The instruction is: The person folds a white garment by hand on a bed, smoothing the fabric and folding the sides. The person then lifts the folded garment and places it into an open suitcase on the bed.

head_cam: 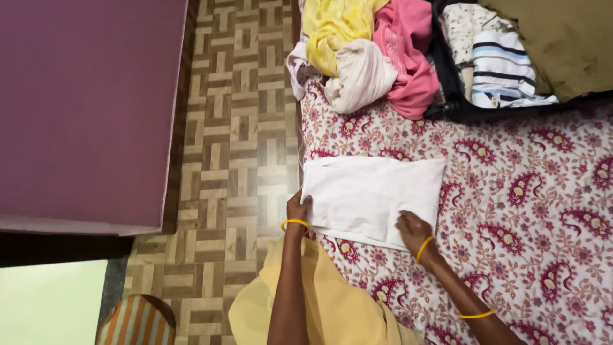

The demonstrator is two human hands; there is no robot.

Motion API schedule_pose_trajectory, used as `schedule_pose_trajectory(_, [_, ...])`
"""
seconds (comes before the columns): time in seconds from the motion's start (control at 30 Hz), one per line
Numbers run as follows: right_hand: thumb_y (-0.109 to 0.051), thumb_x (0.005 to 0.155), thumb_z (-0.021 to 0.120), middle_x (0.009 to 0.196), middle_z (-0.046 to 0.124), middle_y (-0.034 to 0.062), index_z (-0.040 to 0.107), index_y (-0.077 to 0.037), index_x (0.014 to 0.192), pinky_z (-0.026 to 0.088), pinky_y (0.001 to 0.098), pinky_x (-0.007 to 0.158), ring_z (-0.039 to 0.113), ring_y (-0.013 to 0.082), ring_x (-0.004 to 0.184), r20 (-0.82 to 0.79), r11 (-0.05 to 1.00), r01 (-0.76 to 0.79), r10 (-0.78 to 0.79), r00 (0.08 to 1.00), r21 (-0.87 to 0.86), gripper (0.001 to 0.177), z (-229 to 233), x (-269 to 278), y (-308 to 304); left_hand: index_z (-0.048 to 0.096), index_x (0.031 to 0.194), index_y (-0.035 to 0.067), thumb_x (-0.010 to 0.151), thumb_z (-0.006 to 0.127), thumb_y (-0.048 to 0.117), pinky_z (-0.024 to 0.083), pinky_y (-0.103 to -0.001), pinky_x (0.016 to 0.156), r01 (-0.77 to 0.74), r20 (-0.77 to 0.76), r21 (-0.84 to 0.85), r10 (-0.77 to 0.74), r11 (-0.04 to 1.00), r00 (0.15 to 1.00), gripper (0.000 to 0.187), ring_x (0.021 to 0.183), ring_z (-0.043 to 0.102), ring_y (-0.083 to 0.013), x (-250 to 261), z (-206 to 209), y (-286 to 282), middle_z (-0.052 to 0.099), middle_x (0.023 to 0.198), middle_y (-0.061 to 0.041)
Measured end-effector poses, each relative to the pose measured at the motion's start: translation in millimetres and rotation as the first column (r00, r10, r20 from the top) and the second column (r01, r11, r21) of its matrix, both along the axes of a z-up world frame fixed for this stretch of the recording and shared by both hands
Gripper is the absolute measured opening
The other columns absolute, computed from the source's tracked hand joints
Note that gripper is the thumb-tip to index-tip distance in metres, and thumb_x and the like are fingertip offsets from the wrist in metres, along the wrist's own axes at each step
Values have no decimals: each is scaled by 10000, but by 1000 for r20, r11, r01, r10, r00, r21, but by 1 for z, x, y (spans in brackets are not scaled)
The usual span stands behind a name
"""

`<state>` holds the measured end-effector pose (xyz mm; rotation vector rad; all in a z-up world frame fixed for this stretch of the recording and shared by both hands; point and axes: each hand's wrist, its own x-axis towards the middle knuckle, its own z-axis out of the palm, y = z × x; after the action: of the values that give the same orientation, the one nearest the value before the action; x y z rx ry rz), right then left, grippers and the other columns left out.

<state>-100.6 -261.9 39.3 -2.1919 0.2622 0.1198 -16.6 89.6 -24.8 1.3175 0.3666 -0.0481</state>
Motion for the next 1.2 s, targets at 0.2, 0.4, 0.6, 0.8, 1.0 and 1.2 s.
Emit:
schedule_pose_trajectory(0.2, [-254,1026,624,1149,748,203,697,-12,1234,559,411,847,716,340,946,400,805,293,-77,913,-516,327,-7,-3,-61,519,1436,98,742,820,317,502,-487,927,-92,18,880,161,466,987,788,1158,636,-431,-6,33,-16,657,1360,-226])
schedule_pose_trajectory(0.4, [-307,942,739,1010,744,181,684,63,1193,533,360,814,686,256,890,86,907,418,-421,903,48,451,-15,12,-66,429,1517,59,712,876,436,511,-444,1038,173,-335,700,105,693,936,994,1226,625,-410,0,21,-14,631,1336,-259])
schedule_pose_trajectory(0.6, [-291,889,807,927,737,164,712,107,1069,536,361,689,649,218,744,-135,834,484,-465,875,263,448,-8,30,-59,582,1392,101,641,899,433,516,-467,982,244,-413,749,147,616,899,880,1183,623,-395,1,57,-15,688,1237,-221])
schedule_pose_trajectory(0.8, [-206,857,776,946,752,166,708,60,1095,560,366,671,690,230,736,-129,893,372,-350,928,255,363,1,43,-65,706,1169,15,614,893,417,577,-435,898,187,-321,734,91,653,943,710,1015,725,-371,1,80,-10,750,1084,-221])
schedule_pose_trajectory(1.0, [-152,935,754,1020,746,176,715,84,1161,535,344,773,687,239,857,254,994,110,-100,962,-28,329,42,54,-122,704,1214,19,611,881,380,579,-424,893,25,-106,708,71,705,992,724,987,736,-373,-15,133,-53,745,1089,-235])
schedule_pose_trajectory(1.2, [-180,962,737,939,745,167,733,55,1134,521,350,742,663,208,784,237,976,173,-137,962,-135,291,74,7,-201,693,1178,-9,706,857,420,571,-449,893,81,-145,708,32,702,989,659,980,727,-401,-59,135,-123,742,1060,-264])
